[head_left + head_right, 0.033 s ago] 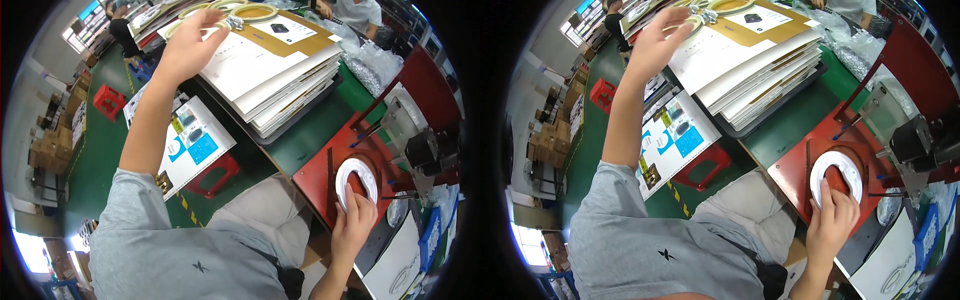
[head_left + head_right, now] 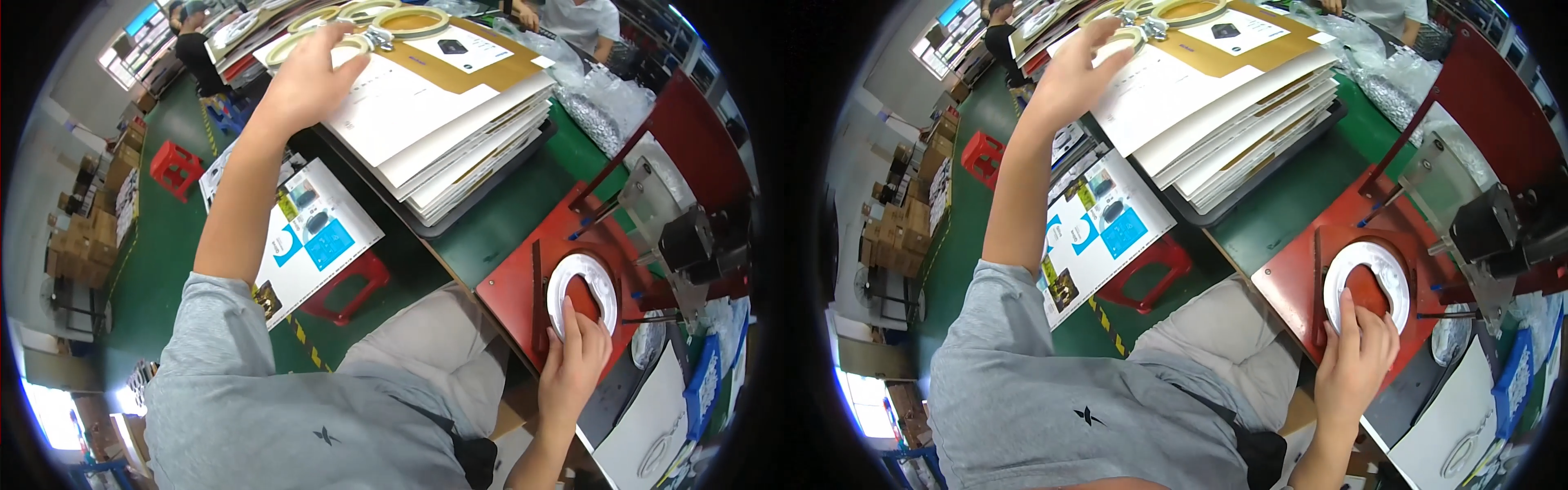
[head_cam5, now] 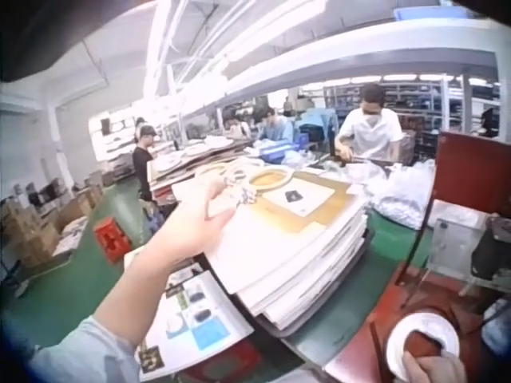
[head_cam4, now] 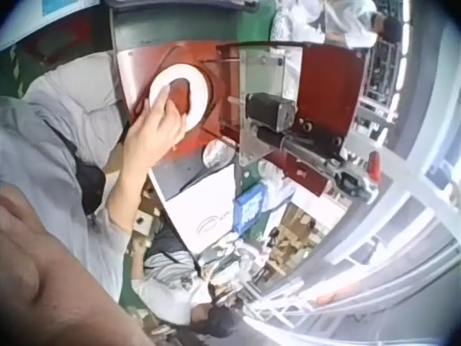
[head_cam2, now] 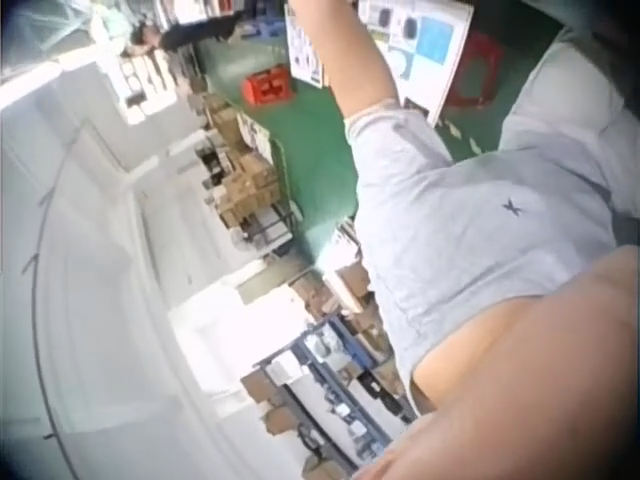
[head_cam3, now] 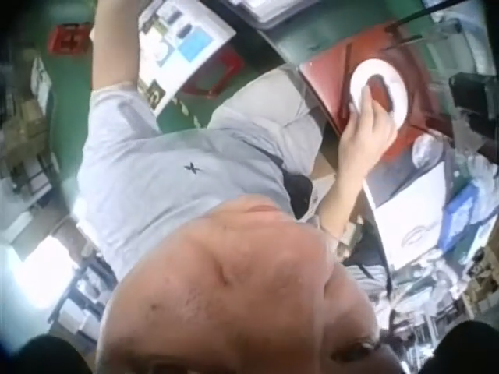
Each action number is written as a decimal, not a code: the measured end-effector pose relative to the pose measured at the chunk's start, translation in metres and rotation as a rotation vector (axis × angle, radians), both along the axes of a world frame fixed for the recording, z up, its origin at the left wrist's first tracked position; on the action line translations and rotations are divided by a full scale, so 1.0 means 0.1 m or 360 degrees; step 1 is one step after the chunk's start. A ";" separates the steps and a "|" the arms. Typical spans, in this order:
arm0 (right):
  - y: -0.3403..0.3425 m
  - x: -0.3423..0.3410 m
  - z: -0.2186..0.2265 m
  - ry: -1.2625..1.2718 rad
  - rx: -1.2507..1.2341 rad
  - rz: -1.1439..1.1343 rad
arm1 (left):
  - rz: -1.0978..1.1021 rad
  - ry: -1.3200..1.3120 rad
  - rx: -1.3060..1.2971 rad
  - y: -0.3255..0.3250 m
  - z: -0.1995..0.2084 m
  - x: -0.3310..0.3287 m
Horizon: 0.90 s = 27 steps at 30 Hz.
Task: The person applies a grease-like substance to plastic rings with a brush, then uses a manual press machine to assemble parts.
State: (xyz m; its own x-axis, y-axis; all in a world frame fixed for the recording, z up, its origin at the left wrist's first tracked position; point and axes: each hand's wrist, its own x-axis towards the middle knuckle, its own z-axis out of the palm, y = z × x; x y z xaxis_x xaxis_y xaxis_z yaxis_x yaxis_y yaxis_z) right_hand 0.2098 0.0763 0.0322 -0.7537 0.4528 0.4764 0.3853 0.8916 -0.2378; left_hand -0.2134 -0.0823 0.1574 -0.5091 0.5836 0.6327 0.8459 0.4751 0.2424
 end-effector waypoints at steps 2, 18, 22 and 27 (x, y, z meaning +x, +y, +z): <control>0.01 0.00 -0.08 0.0004 -0.0053 -0.0093 | -0.0054 -0.0239 -0.0104 0.01 -0.09 -0.06; -0.19 -0.03 0.08 0.0280 -0.0357 0.0035 | -0.0806 -0.0638 0.0242 -0.48 0.16 1.40; -0.49 -0.01 0.07 0.0371 -0.0991 0.0725 | -0.1111 -0.0997 0.0139 -0.43 0.00 1.71; -0.89 -0.38 0.00 0.0431 -0.1107 0.0863 | -0.1060 -0.2778 0.0013 -0.22 -0.62 1.85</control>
State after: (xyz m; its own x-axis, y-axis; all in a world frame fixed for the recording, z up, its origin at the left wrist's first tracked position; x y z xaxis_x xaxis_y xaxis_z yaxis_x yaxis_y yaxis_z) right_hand 0.1722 -0.0127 0.0327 -0.8489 0.3206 0.4202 -0.1903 0.5564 -0.8088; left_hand -0.0287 -0.1039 0.0952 -0.2215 0.9336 -0.2815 -0.3053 0.2078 0.9293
